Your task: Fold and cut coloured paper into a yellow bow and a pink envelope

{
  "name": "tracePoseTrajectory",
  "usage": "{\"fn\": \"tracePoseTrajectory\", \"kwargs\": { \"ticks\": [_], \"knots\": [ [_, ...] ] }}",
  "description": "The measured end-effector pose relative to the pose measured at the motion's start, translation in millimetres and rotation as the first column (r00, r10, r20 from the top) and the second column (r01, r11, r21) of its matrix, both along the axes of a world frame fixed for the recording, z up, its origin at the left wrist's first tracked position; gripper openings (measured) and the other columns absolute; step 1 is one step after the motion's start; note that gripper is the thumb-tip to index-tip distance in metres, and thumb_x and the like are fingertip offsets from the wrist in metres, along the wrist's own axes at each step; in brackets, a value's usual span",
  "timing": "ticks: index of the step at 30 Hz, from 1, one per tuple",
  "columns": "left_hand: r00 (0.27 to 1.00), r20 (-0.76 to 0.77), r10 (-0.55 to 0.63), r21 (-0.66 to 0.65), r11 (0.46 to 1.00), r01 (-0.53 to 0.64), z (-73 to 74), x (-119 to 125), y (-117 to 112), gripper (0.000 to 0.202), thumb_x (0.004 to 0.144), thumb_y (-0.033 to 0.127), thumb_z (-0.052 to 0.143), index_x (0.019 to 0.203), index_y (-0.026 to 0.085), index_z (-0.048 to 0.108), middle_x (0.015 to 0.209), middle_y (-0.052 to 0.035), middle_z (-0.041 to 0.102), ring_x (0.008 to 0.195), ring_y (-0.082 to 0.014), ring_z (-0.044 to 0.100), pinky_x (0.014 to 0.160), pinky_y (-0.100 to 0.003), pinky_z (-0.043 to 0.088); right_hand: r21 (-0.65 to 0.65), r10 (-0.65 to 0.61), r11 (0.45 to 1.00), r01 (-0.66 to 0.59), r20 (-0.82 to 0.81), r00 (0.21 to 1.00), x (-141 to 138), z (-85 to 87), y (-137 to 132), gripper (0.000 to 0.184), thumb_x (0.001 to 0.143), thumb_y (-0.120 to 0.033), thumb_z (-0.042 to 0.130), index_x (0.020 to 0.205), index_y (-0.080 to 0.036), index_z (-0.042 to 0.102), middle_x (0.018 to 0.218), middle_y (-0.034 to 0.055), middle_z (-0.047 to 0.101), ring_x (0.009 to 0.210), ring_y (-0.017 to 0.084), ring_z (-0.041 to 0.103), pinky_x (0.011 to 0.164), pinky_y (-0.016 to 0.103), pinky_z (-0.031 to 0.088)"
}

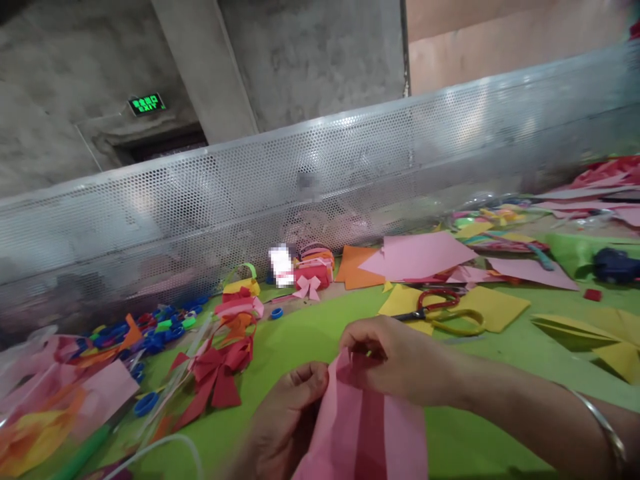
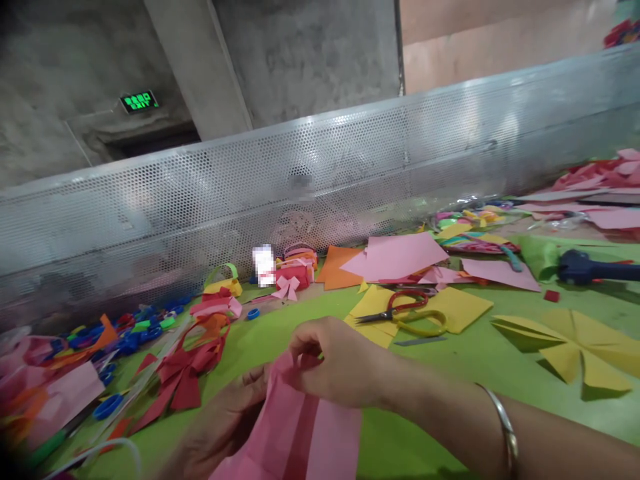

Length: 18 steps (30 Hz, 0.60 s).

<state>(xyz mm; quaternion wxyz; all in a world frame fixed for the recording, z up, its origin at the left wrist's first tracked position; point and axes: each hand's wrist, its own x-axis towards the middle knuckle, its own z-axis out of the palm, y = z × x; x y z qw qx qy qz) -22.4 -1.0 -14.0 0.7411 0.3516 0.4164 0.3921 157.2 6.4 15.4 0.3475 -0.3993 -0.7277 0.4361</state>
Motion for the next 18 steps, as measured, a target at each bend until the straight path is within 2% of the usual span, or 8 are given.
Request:
{"fn": "tracePoseTrajectory", "kwargs": {
  "ticks": [2,5,7,9,13,16,18],
  "knots": [
    [0.998,0.059,-0.004,-0.023,1.0,0.005,0.4,1.7,-0.3,0.026,0.054,0.03,0.083,0.058,0.015,0.062,0.053,0.0008,0.06,0.052,-0.0098,0.052,0.057,-0.022,0.038,0.076,-0.075,0.995,0.07,0.069,0.995,-1.4,0.5,-2.3,0.008,0.067,-0.023,0.06,0.068,-0.016,0.06,0.061,-0.0021,0.054,0.056,0.01,0.046,0.049,0.02,0.033],
    [0.997,0.045,0.056,-0.049,0.997,-0.054,1.7,5.6,-1.1,0.031,0.045,0.027,0.087,0.054,0.014,0.06,0.049,0.001,0.059,0.047,-0.0084,0.05,0.051,-0.02,0.037,0.183,-0.156,0.973,0.139,0.082,0.984,-5.0,-2.2,-4.3,0.007,0.066,-0.018,0.056,0.061,-0.015,0.058,0.074,0.0031,0.062,0.064,0.013,0.052,0.055,0.023,0.037],
    [0.996,0.032,0.081,-0.058,0.995,-0.079,2.0,7.3,-1.1,0.035,0.039,0.027,0.088,0.051,0.014,0.058,0.046,0.0012,0.058,0.044,-0.0077,0.048,0.048,-0.02,0.034,0.203,-0.175,0.966,0.158,0.071,0.982,-7.2,-5.5,-4.8,0.007,0.063,-0.013,0.054,0.057,-0.015,0.056,0.085,0.0056,0.064,0.069,0.014,0.055,0.057,0.023,0.039],
    [0.996,0.025,0.081,-0.053,0.995,-0.079,1.5,7.4,-0.9,0.036,0.04,0.028,0.088,0.052,0.014,0.058,0.047,0.0009,0.058,0.044,-0.0079,0.048,0.048,-0.02,0.034,0.192,-0.173,0.969,0.156,0.075,0.982,-8.7,-8.7,-4.8,0.009,0.059,-0.01,0.051,0.055,-0.015,0.056,0.088,0.0058,0.065,0.07,0.015,0.057,0.056,0.023,0.039],
    [0.998,-0.038,0.05,-0.024,0.998,-0.05,0.3,4.2,-1.7,0.033,0.047,0.031,0.086,0.057,0.013,0.059,0.052,0.0014,0.058,0.046,-0.0072,0.047,0.049,-0.02,0.033,0.189,-0.185,0.969,0.16,0.121,0.975,-9.3,-12.2,-4.3,0.013,0.053,-0.008,0.051,0.059,-0.016,0.059,0.075,0.0024,0.065,0.067,0.014,0.056,0.056,0.022,0.038],
    [0.994,-0.101,0.049,0.049,0.998,-0.044,0.7,2.3,-3.4,0.033,0.05,0.031,0.085,0.058,0.013,0.059,0.052,0.0033,0.055,0.046,-0.0051,0.044,0.048,-0.018,0.03,0.196,-0.256,0.955,0.225,0.152,0.955,-9.4,-12.3,-4.5,0.011,0.052,-0.009,0.052,0.058,-0.017,0.056,0.057,-0.0018,0.058,0.055,0.012,0.049,0.047,0.021,0.032],
    [0.99,-0.128,0.056,0.107,0.993,-0.043,2.0,1.8,-4.3,0.033,0.052,0.032,0.084,0.062,0.013,0.06,0.054,0.0034,0.055,0.049,-0.0049,0.044,0.05,-0.018,0.031,0.228,-0.28,0.942,0.246,0.133,0.951,-9.8,-11.5,-6.1,0.013,0.051,-0.007,0.05,0.058,-0.017,0.055,0.054,-0.0033,0.055,0.053,0.011,0.048,0.046,0.02,0.03]
  ]
}}
